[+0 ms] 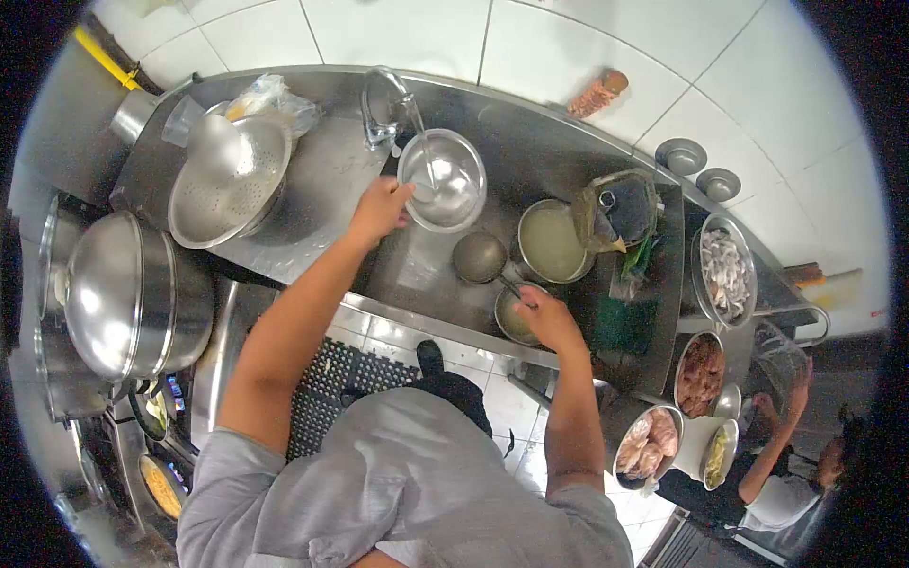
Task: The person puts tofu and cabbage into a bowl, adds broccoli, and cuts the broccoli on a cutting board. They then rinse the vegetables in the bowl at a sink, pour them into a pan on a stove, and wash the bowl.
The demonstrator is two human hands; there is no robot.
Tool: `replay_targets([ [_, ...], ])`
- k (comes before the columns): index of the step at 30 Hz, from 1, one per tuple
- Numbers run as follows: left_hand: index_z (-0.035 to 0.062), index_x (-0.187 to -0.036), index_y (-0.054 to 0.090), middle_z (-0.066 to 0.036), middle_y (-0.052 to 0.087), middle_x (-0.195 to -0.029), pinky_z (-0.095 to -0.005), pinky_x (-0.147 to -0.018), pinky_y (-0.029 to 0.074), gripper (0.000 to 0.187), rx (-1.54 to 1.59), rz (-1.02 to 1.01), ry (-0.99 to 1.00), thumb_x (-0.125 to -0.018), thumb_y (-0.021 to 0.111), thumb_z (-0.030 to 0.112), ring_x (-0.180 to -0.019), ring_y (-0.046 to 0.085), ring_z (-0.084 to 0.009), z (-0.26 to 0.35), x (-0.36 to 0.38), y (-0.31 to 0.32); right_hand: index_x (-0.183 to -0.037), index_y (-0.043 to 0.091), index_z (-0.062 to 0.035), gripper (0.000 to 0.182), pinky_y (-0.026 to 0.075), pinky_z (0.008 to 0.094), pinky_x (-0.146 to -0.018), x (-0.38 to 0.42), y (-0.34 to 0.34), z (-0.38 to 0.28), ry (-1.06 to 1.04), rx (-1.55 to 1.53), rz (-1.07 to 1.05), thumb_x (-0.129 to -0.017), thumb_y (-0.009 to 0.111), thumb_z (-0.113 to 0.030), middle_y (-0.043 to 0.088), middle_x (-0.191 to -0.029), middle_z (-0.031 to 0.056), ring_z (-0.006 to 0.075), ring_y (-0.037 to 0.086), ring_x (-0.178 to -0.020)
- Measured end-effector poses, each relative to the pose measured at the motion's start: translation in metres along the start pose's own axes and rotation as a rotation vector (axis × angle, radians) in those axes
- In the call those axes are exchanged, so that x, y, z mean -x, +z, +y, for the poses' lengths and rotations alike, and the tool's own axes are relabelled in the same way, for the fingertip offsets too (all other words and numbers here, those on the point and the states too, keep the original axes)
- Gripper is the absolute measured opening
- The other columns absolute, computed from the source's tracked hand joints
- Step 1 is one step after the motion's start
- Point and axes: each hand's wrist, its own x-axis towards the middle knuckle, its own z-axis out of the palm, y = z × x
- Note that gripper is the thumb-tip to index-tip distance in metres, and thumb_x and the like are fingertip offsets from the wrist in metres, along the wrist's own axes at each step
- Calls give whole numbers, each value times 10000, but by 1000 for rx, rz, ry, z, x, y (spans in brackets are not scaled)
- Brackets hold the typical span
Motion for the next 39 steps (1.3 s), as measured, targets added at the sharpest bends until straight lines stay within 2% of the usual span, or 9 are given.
replay_targets([
  [3,38,-873,596,-106,550,-1167,-336,-573,533,209,-796,447,692,-844,571,243,-679,643,-268,-3,4,1,-1184,544,-53,420,473,361,-832,-16,5,1,-37,27,-18,-827,624,-260,626,-1070,184,291,616,-978],
  [6,50,-823,583,-52,490,-1271,-394,-564,516,101,-1100,274,769,-831,543,142,-699,631,-286,-1,18,-9,-1192,537,-20,427,475,322,-825,-41,6,9,-106,25,-12,-839,618,-246,637,-1056,170,242,627,-950],
  [12,46,-768,551,-58,569,-1177,-371,-563,513,106,-1015,337,740,-808,595,133,-693,626,-296,3,83,-37,-1050,618,-47,308,453,390,-858,-62,-18,30,-31,124,-122,-815,612,-246,639,-1016,163,307,603,-959],
  [15,33,-742,538,-80,608,-1038,-324,-552,508,156,-848,555,690,-836,593,144,-647,619,-247,-15,103,-53,-900,652,-56,186,440,396,-847,-86,20,51,-504,554,-252,-786,586,-188,642,-929,127,279,578,-963],
  [21,18,-821,556,-47,561,-743,-291,-587,517,228,372,607,-157,-913,532,225,-622,581,-145,-80,157,-67,-809,632,-111,108,396,353,-859,-111,82,75,-906,1127,-427,-741,556,-148,605,-965,52,226,485,-1022],
  [24,16,-893,562,-54,591,-767,-289,-616,524,232,625,659,-229,-918,526,244,-648,600,-157,-93,187,-62,-847,598,-71,138,438,442,-802,-125,67,59,-994,756,-410,-735,551,-137,593,-974,88,283,528,-979],
  [28,16,-975,553,-75,621,-866,-283,-642,522,230,831,673,-257,-922,518,237,-709,621,-162,-109,206,-59,-793,526,-55,128,453,418,-723,-143,41,22,-981,482,1,-697,611,-56,563,-899,123,306,551,-882],
  [34,43,-1021,548,-76,603,-1015,-315,-731,516,218,1036,532,-81,-911,541,231,-917,626,-236,-123,189,-47,-789,469,-39,179,524,399,-710,-209,61,-11,-82,104,215,-744,639,-74,597,-804,123,284,604,-737],
  [39,34,-1047,540,-105,564,-1158,-325,-737,506,241,1001,249,-241,-922,495,234,-923,618,-242,-95,192,-22,-860,474,-38,151,538,320,-577,-221,96,-15,307,-882,-60,-827,602,-111,587,-807,119,196,607,-691],
])
